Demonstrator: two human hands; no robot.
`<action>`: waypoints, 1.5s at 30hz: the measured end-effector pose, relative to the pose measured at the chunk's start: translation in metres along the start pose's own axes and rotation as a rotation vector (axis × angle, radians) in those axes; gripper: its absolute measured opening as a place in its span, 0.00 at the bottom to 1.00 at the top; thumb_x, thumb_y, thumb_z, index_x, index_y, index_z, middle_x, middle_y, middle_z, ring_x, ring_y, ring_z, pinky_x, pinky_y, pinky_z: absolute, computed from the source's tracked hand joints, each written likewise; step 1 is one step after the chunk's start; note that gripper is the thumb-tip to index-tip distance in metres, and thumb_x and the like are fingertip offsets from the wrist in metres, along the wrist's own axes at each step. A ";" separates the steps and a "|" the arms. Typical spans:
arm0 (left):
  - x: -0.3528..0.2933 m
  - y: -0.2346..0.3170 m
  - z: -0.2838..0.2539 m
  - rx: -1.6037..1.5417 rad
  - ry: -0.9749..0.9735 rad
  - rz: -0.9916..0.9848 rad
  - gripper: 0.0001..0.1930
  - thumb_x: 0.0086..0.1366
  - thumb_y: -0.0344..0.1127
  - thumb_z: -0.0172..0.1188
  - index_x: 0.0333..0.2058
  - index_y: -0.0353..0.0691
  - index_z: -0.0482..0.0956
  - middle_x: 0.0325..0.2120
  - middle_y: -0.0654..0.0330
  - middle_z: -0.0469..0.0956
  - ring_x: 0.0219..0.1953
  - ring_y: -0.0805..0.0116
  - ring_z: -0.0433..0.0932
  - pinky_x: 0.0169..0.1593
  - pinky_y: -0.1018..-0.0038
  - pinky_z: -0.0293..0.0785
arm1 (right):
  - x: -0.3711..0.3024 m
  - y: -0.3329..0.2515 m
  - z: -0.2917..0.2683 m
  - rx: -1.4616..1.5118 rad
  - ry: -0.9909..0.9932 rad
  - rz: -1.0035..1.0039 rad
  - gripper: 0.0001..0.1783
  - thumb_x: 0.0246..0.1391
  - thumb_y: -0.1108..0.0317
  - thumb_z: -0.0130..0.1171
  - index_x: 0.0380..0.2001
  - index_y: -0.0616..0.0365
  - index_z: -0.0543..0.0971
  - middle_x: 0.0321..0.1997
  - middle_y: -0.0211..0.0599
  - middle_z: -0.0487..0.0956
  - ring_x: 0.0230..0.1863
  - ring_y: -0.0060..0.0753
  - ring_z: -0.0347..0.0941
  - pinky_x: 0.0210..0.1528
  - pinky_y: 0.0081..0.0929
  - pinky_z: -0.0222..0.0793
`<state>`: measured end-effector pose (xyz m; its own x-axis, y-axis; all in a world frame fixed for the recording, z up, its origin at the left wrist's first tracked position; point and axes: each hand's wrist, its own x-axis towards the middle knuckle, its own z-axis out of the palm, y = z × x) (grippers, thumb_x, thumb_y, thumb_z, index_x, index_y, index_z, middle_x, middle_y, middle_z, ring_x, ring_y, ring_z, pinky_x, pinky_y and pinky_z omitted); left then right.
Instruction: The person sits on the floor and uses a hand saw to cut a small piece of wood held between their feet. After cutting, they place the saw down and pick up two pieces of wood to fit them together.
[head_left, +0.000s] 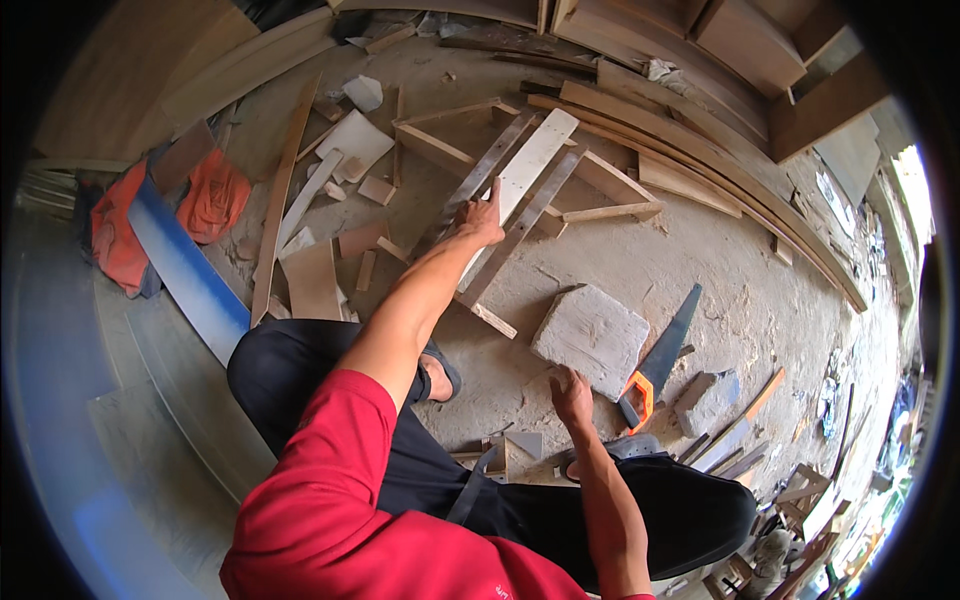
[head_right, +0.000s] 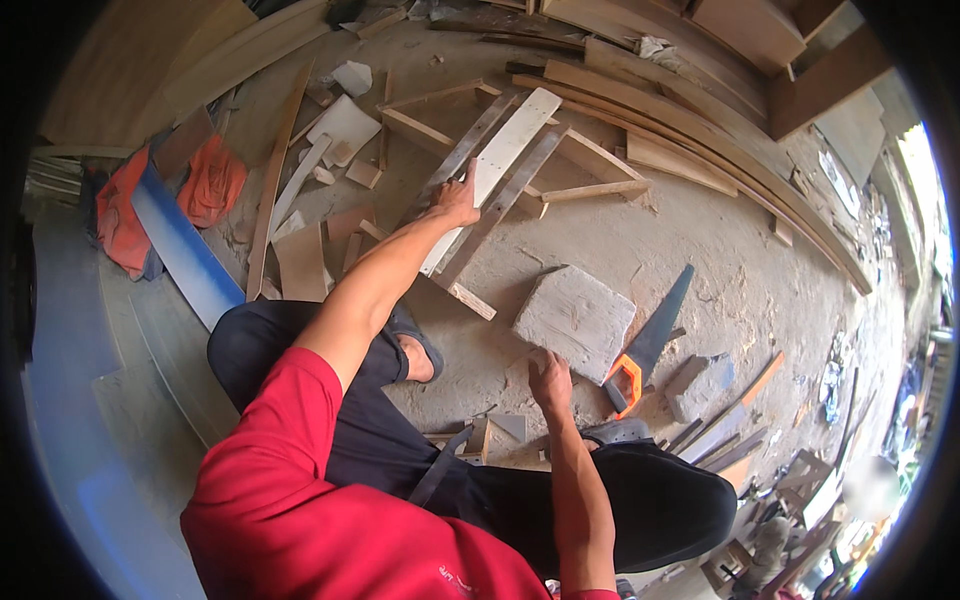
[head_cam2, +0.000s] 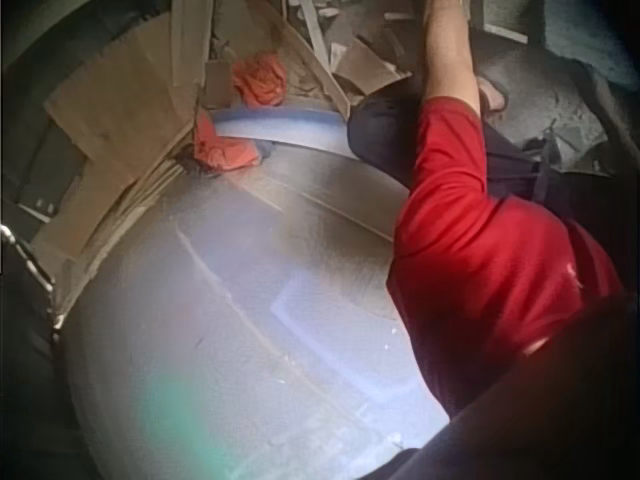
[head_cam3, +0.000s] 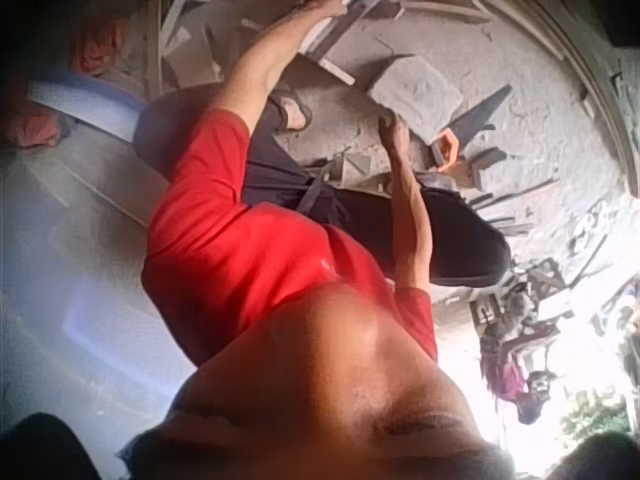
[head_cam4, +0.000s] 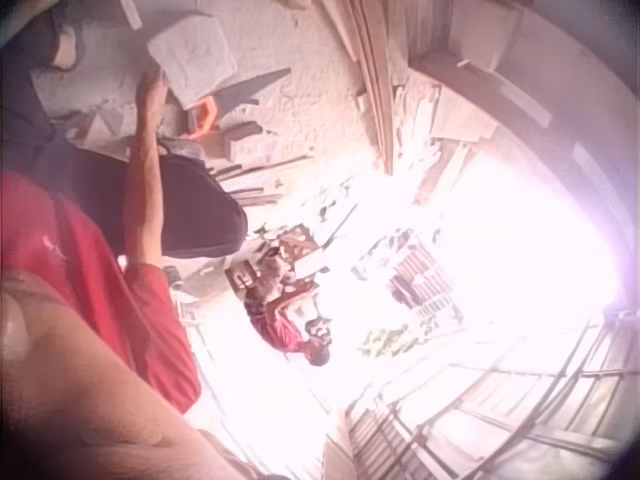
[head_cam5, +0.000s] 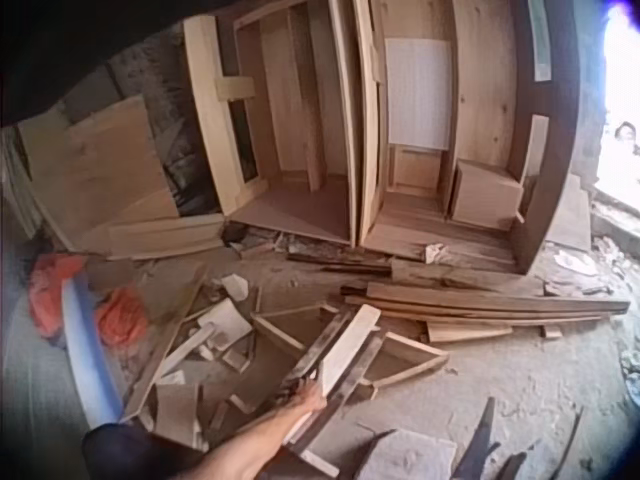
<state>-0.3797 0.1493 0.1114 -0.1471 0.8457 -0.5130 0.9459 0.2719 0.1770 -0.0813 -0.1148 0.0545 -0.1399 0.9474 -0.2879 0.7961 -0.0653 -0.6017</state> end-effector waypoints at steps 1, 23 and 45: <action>0.003 -0.002 0.006 -0.008 0.012 0.004 0.56 0.53 0.37 0.62 0.69 0.49 0.27 0.55 0.34 0.67 0.56 0.40 0.69 0.61 0.50 0.63 | -0.001 0.005 0.002 -0.026 0.011 0.013 0.21 0.52 0.61 0.60 0.49 0.57 0.76 0.46 0.51 0.77 0.50 0.54 0.72 0.54 0.41 0.67; -0.131 -0.029 0.095 -0.358 0.531 0.252 0.27 0.60 0.43 0.58 0.55 0.38 0.64 0.52 0.49 0.70 0.54 0.49 0.69 0.54 0.57 0.68 | -0.011 -0.002 0.004 -0.203 -0.117 -0.074 0.23 0.51 0.55 0.59 0.47 0.57 0.77 0.50 0.52 0.76 0.53 0.55 0.70 0.55 0.43 0.67; -0.195 0.100 0.130 -0.752 0.469 0.624 0.14 0.62 0.42 0.56 0.27 0.36 0.76 0.26 0.43 0.78 0.31 0.42 0.78 0.34 0.53 0.73 | -0.071 0.013 -0.049 -0.261 -0.099 -0.039 0.22 0.51 0.55 0.60 0.47 0.56 0.78 0.46 0.53 0.78 0.51 0.55 0.72 0.55 0.43 0.68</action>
<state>-0.2185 -0.0484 0.1198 0.0514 0.9804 0.1901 0.4960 -0.1903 0.8472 -0.0327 -0.1677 0.1036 -0.2199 0.9116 -0.3473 0.9120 0.0658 -0.4048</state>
